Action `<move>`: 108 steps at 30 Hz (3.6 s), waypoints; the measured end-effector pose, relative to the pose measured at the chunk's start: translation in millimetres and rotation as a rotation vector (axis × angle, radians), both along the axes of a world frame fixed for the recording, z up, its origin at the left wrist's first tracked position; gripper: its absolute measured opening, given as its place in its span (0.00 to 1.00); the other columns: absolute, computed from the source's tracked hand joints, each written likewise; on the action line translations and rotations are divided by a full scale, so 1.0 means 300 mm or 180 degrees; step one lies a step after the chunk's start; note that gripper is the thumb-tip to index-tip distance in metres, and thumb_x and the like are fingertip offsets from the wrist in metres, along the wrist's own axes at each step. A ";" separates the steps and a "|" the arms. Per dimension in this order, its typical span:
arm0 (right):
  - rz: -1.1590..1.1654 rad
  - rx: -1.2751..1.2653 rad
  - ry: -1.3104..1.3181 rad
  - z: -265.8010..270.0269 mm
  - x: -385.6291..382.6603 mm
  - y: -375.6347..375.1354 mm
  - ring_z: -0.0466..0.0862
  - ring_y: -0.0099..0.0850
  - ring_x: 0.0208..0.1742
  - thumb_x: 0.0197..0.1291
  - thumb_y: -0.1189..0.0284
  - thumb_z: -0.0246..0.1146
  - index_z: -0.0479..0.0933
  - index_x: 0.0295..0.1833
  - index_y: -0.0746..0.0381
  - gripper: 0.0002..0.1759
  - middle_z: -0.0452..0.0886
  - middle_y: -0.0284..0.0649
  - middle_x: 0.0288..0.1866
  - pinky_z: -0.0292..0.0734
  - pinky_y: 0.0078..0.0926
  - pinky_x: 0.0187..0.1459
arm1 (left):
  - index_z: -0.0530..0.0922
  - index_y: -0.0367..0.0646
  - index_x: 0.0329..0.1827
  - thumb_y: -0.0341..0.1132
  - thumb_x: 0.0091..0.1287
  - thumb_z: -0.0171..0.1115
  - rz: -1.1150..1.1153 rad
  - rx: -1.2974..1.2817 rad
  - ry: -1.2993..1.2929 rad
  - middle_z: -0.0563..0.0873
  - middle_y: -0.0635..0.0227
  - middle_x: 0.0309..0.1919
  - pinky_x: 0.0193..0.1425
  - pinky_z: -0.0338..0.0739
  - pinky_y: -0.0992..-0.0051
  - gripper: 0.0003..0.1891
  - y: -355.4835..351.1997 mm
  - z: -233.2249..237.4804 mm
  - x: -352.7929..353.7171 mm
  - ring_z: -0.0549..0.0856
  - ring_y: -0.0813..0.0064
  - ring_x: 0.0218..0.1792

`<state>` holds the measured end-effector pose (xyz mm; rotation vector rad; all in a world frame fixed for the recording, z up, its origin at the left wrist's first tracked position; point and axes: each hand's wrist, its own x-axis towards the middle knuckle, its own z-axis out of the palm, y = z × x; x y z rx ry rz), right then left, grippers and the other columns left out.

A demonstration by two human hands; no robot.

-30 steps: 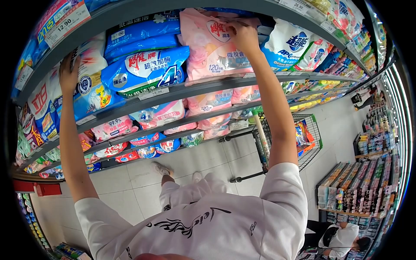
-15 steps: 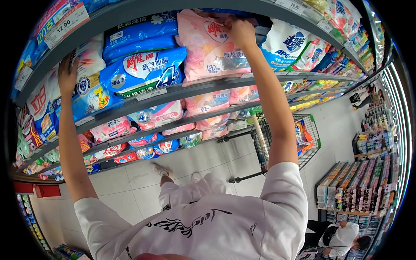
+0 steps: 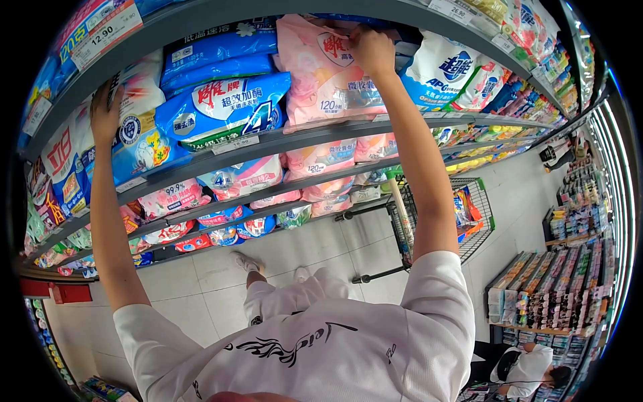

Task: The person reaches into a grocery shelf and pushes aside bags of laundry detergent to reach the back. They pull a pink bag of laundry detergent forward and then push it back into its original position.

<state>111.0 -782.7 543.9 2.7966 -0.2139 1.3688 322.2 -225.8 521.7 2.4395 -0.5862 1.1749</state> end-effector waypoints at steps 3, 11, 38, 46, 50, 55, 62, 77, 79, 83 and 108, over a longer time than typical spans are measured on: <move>-0.0085 -0.0002 -0.0041 -0.004 0.001 0.008 0.85 0.43 0.30 0.49 0.61 0.71 0.83 0.32 0.54 0.10 0.85 0.41 0.29 0.81 0.39 0.36 | 0.73 0.57 0.67 0.61 0.69 0.48 0.0010 0.0012 -0.0027 0.74 0.61 0.66 0.74 0.57 0.60 0.29 -0.002 0.001 -0.002 0.70 0.57 0.69; -0.0147 -0.0277 -0.0165 -0.020 0.017 0.003 0.85 0.41 0.28 0.49 0.61 0.71 0.84 0.32 0.54 0.09 0.85 0.40 0.29 0.82 0.35 0.32 | 0.73 0.58 0.68 0.63 0.68 0.47 0.0141 0.0032 0.0014 0.74 0.61 0.67 0.75 0.56 0.59 0.30 0.001 -0.005 0.004 0.69 0.57 0.69; -0.0153 0.0134 -0.0013 -0.010 0.009 0.019 0.86 0.44 0.32 0.49 0.62 0.70 0.85 0.33 0.53 0.08 0.86 0.43 0.31 0.81 0.40 0.38 | 0.71 0.60 0.69 0.64 0.69 0.46 0.0134 0.0051 0.0021 0.73 0.63 0.68 0.76 0.54 0.60 0.30 0.000 -0.005 0.001 0.68 0.60 0.70; -0.0176 0.0069 -0.0040 -0.014 0.017 0.018 0.85 0.44 0.31 0.50 0.60 0.69 0.85 0.32 0.53 0.09 0.86 0.43 0.30 0.81 0.40 0.37 | 0.70 0.62 0.70 0.64 0.69 0.46 0.0162 0.0046 0.0045 0.72 0.63 0.68 0.76 0.53 0.60 0.30 0.003 -0.010 0.008 0.68 0.60 0.71; -0.0171 0.0055 -0.0008 -0.005 0.011 0.026 0.85 0.44 0.31 0.50 0.61 0.68 0.85 0.32 0.53 0.09 0.86 0.44 0.30 0.81 0.40 0.37 | 0.69 0.63 0.70 0.63 0.69 0.46 0.0195 0.0074 0.0021 0.72 0.64 0.68 0.76 0.53 0.60 0.30 0.005 -0.015 0.012 0.67 0.61 0.71; -0.0133 0.0114 0.0077 0.001 0.011 0.019 0.86 0.44 0.32 0.51 0.60 0.68 0.86 0.34 0.53 0.10 0.86 0.43 0.31 0.82 0.38 0.39 | 0.70 0.62 0.70 0.63 0.69 0.46 0.0154 0.0087 0.0000 0.72 0.64 0.68 0.76 0.53 0.60 0.30 0.006 -0.012 0.014 0.67 0.61 0.71; -0.0243 0.0006 0.0284 0.017 0.013 0.013 0.86 0.42 0.34 0.53 0.57 0.67 0.87 0.37 0.49 0.11 0.86 0.43 0.33 0.82 0.39 0.40 | 0.71 0.61 0.69 0.61 0.69 0.47 0.0095 0.0100 -0.0033 0.73 0.64 0.67 0.75 0.54 0.61 0.29 0.006 -0.009 0.008 0.68 0.62 0.70; -0.0340 -0.0097 0.0571 0.038 0.015 0.019 0.87 0.41 0.36 0.53 0.56 0.66 0.88 0.39 0.47 0.12 0.86 0.42 0.33 0.82 0.39 0.42 | 0.71 0.61 0.69 0.61 0.69 0.48 0.0127 0.0071 -0.0038 0.73 0.63 0.67 0.75 0.55 0.60 0.29 0.002 -0.008 0.009 0.69 0.60 0.70; -0.0326 -0.0088 0.0607 0.041 0.018 0.015 0.87 0.41 0.36 0.53 0.55 0.66 0.88 0.39 0.48 0.12 0.86 0.43 0.34 0.82 0.39 0.42 | 0.71 0.61 0.69 0.62 0.69 0.48 0.0145 0.0046 -0.0023 0.73 0.63 0.67 0.75 0.56 0.60 0.29 0.000 -0.007 0.004 0.69 0.60 0.70; -0.0256 0.0078 0.0661 0.042 0.023 -0.001 0.87 0.41 0.36 0.54 0.54 0.66 0.88 0.39 0.48 0.13 0.86 0.43 0.34 0.82 0.38 0.42 | 0.71 0.61 0.69 0.62 0.69 0.48 0.0109 0.0035 -0.0009 0.73 0.64 0.68 0.75 0.55 0.60 0.29 -0.001 -0.007 0.003 0.68 0.60 0.70; -0.0364 0.0162 0.0751 0.032 0.044 0.010 0.87 0.41 0.37 0.56 0.55 0.64 0.88 0.39 0.50 0.14 0.86 0.44 0.35 0.82 0.36 0.44 | 0.71 0.63 0.69 0.61 0.68 0.50 0.0146 0.0048 -0.0070 0.74 0.65 0.67 0.74 0.58 0.61 0.28 -0.005 -0.003 -0.012 0.70 0.60 0.69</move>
